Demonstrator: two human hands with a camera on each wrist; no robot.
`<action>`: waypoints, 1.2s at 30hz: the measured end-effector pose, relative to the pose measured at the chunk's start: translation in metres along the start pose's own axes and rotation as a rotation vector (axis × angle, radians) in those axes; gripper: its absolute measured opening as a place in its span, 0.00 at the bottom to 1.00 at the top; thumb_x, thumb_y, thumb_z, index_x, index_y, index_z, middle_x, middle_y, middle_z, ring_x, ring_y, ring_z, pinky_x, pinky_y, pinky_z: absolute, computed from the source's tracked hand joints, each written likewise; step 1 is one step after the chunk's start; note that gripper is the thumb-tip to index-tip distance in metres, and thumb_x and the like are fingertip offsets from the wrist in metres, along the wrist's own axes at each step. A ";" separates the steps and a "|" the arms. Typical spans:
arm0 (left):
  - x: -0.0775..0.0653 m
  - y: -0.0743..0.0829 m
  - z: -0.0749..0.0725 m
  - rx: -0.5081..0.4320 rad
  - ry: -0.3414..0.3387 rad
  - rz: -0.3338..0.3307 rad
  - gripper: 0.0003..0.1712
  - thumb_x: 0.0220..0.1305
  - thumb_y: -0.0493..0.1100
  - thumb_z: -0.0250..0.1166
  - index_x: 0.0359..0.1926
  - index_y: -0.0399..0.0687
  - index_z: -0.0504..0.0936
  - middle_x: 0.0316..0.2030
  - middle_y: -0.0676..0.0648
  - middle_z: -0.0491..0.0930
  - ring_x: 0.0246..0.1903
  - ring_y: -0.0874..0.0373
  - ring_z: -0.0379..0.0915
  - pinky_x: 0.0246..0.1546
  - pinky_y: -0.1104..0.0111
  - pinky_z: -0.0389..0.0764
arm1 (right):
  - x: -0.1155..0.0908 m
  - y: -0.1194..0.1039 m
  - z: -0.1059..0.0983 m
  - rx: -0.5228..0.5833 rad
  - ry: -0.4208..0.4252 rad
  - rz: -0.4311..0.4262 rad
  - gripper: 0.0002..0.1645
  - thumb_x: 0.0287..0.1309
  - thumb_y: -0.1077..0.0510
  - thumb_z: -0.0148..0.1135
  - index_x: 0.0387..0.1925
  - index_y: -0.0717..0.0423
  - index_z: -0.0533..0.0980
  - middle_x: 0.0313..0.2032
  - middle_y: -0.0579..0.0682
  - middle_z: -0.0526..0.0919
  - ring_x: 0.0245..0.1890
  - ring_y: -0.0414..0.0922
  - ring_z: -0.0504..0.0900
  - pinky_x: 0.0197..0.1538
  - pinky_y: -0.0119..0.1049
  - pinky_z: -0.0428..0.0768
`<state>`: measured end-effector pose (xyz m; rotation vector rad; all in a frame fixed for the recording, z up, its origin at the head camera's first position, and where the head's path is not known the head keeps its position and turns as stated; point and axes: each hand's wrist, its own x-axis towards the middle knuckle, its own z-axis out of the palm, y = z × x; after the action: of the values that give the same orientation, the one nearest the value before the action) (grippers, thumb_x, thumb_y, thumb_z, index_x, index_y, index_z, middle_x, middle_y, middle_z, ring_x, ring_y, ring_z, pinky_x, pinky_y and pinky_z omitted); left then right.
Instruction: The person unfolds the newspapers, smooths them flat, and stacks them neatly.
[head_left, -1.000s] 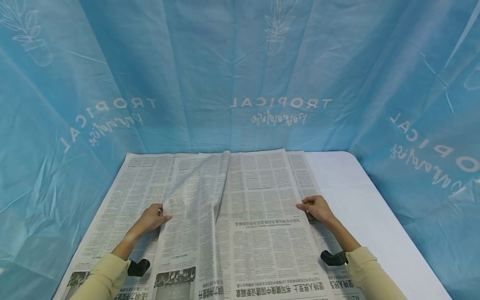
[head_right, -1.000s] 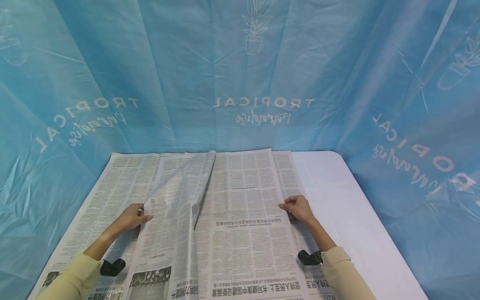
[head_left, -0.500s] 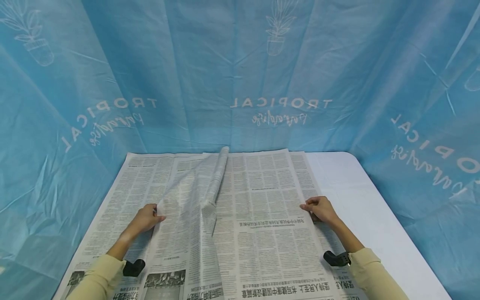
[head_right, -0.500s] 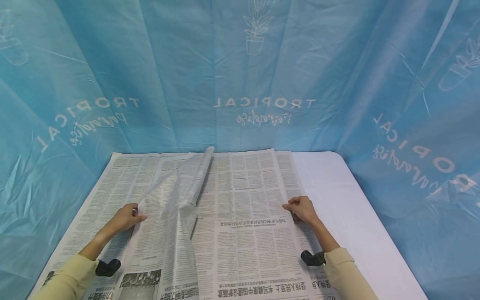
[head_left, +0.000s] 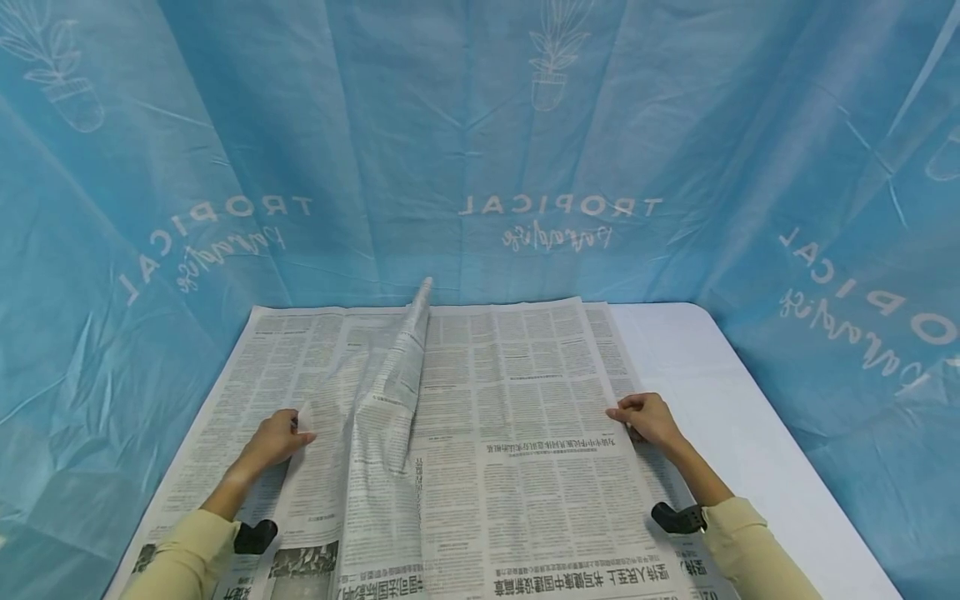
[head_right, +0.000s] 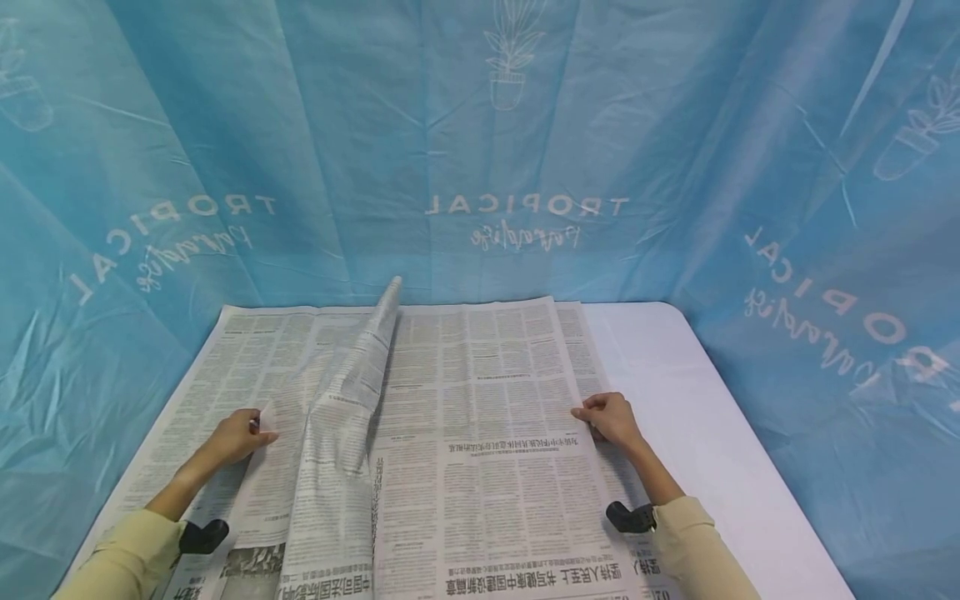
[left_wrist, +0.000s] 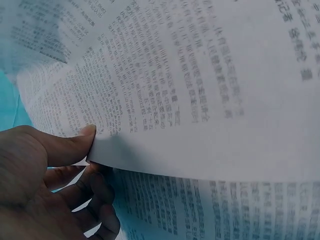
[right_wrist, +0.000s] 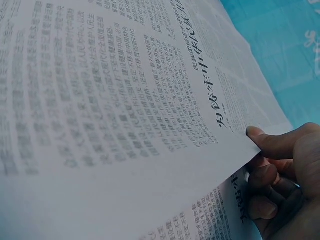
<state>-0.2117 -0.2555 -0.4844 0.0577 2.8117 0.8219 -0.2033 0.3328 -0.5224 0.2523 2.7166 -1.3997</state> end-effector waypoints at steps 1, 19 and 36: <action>0.001 0.000 -0.001 0.010 -0.003 -0.009 0.24 0.60 0.40 0.60 0.45 0.20 0.67 0.20 0.45 0.65 0.20 0.56 0.60 0.22 0.66 0.62 | 0.000 0.000 0.000 -0.004 0.003 -0.006 0.18 0.53 0.55 0.64 0.36 0.69 0.76 0.19 0.51 0.79 0.13 0.39 0.70 0.16 0.32 0.68; 0.006 -0.021 -0.022 0.093 0.003 -0.032 0.24 0.58 0.40 0.61 0.44 0.20 0.67 0.37 0.28 0.72 0.31 0.45 0.73 0.31 0.56 0.73 | -0.001 0.002 -0.004 -0.025 0.043 0.014 0.17 0.52 0.55 0.65 0.34 0.68 0.76 0.19 0.50 0.79 0.16 0.42 0.74 0.18 0.34 0.71; 0.000 -0.050 -0.045 0.089 0.038 -0.109 0.24 0.59 0.41 0.60 0.46 0.23 0.67 0.43 0.24 0.71 0.37 0.35 0.72 0.31 0.52 0.72 | -0.001 0.008 -0.015 -0.090 0.082 0.015 0.20 0.51 0.54 0.65 0.36 0.69 0.77 0.22 0.51 0.80 0.18 0.42 0.74 0.19 0.34 0.71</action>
<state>-0.2201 -0.3214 -0.4748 -0.0979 2.8562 0.6802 -0.2007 0.3498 -0.5197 0.3311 2.8282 -1.2873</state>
